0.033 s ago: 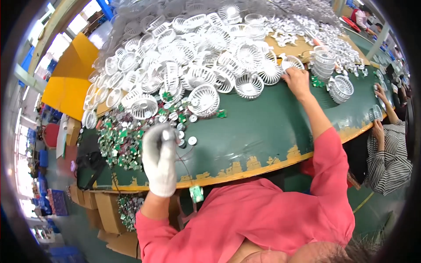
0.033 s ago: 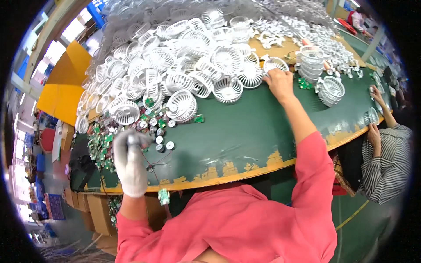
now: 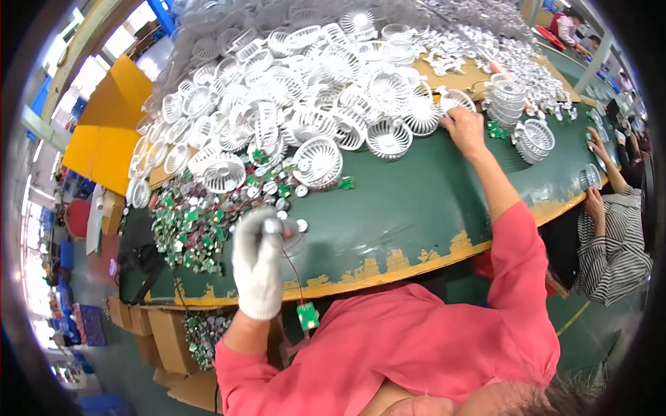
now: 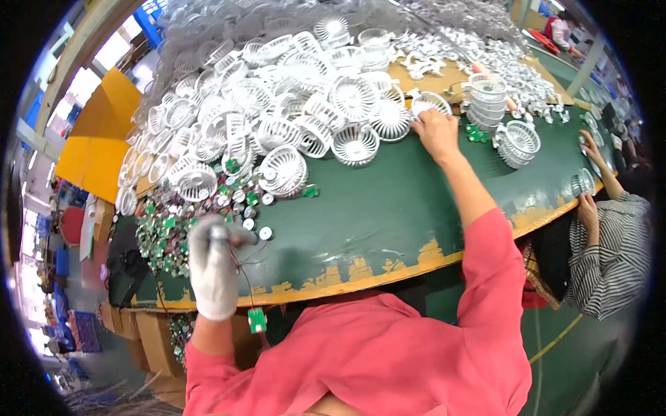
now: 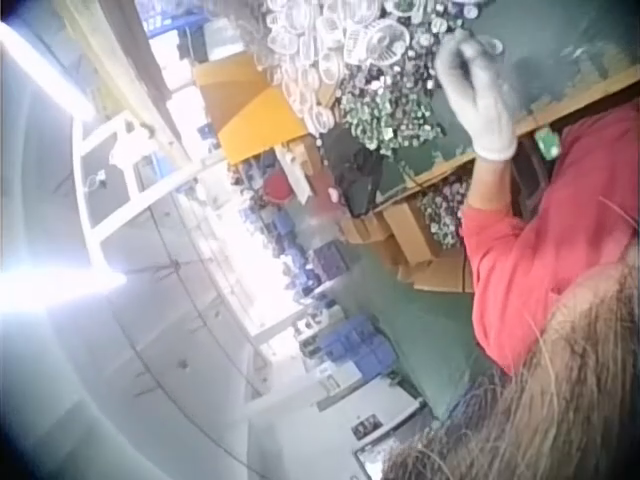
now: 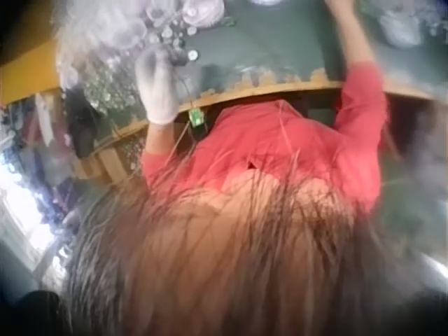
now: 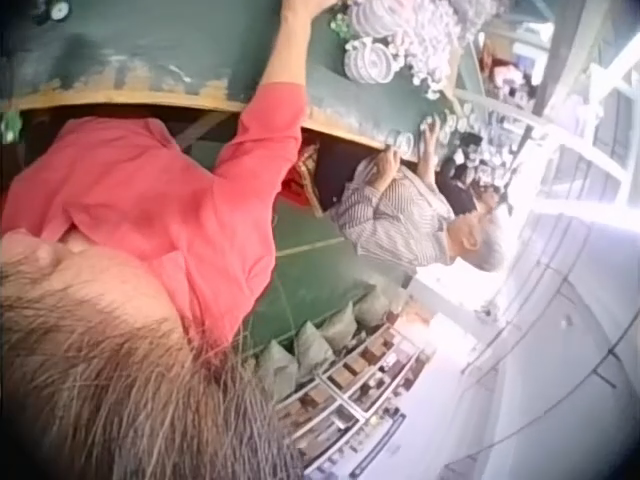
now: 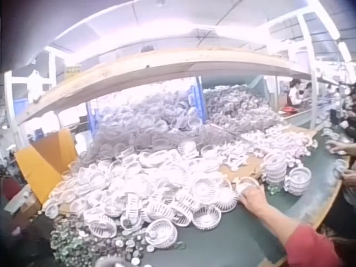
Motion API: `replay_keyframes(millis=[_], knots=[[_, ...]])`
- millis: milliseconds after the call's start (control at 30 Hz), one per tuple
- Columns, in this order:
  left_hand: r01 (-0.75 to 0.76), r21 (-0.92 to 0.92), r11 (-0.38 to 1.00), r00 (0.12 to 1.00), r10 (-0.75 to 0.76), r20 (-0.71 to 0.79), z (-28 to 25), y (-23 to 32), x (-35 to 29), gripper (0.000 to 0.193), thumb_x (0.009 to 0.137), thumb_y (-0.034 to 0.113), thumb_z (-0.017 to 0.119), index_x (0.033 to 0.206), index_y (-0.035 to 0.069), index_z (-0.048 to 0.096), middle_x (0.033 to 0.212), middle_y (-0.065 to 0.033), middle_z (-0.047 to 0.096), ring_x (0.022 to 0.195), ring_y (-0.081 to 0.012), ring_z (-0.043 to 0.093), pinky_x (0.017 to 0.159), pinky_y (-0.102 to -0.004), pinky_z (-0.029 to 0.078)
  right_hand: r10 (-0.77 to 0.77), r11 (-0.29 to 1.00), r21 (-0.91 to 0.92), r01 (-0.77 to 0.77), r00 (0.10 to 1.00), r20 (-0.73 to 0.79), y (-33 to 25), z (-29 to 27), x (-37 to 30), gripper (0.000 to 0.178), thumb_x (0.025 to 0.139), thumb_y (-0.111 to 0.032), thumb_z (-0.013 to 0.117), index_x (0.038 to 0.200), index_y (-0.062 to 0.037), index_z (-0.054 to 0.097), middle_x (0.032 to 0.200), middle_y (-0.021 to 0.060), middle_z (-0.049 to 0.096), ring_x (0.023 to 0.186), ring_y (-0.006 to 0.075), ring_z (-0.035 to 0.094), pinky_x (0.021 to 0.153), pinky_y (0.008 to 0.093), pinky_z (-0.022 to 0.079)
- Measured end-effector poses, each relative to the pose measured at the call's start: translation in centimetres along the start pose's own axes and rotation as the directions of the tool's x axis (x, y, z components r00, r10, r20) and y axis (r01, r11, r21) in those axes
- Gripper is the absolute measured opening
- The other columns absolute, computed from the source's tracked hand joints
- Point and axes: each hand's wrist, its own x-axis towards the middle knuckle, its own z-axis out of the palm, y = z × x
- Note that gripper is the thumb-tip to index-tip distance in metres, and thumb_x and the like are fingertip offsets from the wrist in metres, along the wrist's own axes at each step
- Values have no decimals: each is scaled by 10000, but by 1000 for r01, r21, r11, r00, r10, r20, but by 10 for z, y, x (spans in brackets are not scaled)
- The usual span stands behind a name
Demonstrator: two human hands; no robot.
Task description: The person assembles small fans by taking motors with attached circuit boards and pressing them into plastic fan grilles on the workbench.
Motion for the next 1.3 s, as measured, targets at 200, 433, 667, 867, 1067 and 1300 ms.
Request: replay_keyframes(millis=[200,433,667,867,1067,1300], knots=[[585,-220,781,795,-498,346,9,-22,-33,279,943,173,515,1166,7,489,834,-53,543,569,-68,441,515,-195,358,224,855,508,-105,958,-179,-40,-41,-14,218,779,-170,697,740,3,572,708,172,571,631,358,559,587,430,438],[401,-91,911,876,-353,327,21,-56,-33,288,879,93,589,1145,-9,546,901,-42,589,649,-62,501,564,-193,414,-110,955,251,156,976,-190,-99,-78,-80,225,730,-131,724,754,-60,511,737,86,501,746,296,508,767,416,374],[407,-92,909,879,-363,310,27,-72,-26,293,858,71,576,1129,-39,554,916,-61,603,650,-68,501,532,-196,407,-171,946,257,196,978,-115,-110,-76,-89,195,727,-146,725,826,-52,586,776,79,537,747,274,521,765,404,382],[402,-86,912,889,-366,275,21,-78,-28,286,863,72,592,1129,-25,559,923,-53,620,652,-53,501,536,-187,406,-266,881,317,352,921,-284,-143,-126,-82,241,683,-157,749,859,-72,608,761,40,538,724,245,511,745,397,389],[441,-105,891,871,-396,290,21,-77,-25,254,861,88,613,1084,-14,547,894,-47,624,637,-38,488,535,-175,394,-658,642,560,524,751,52,-176,-127,-161,220,692,-202,734,864,-116,627,775,23,522,757,213,523,841,414,414],[-338,423,841,915,188,358,23,-44,-39,195,735,11,690,913,44,616,791,-76,634,664,-183,612,604,-297,493,-557,683,600,417,829,58,-174,-140,-133,459,699,-319,739,1075,-91,607,851,33,564,814,221,552,850,440,414]])
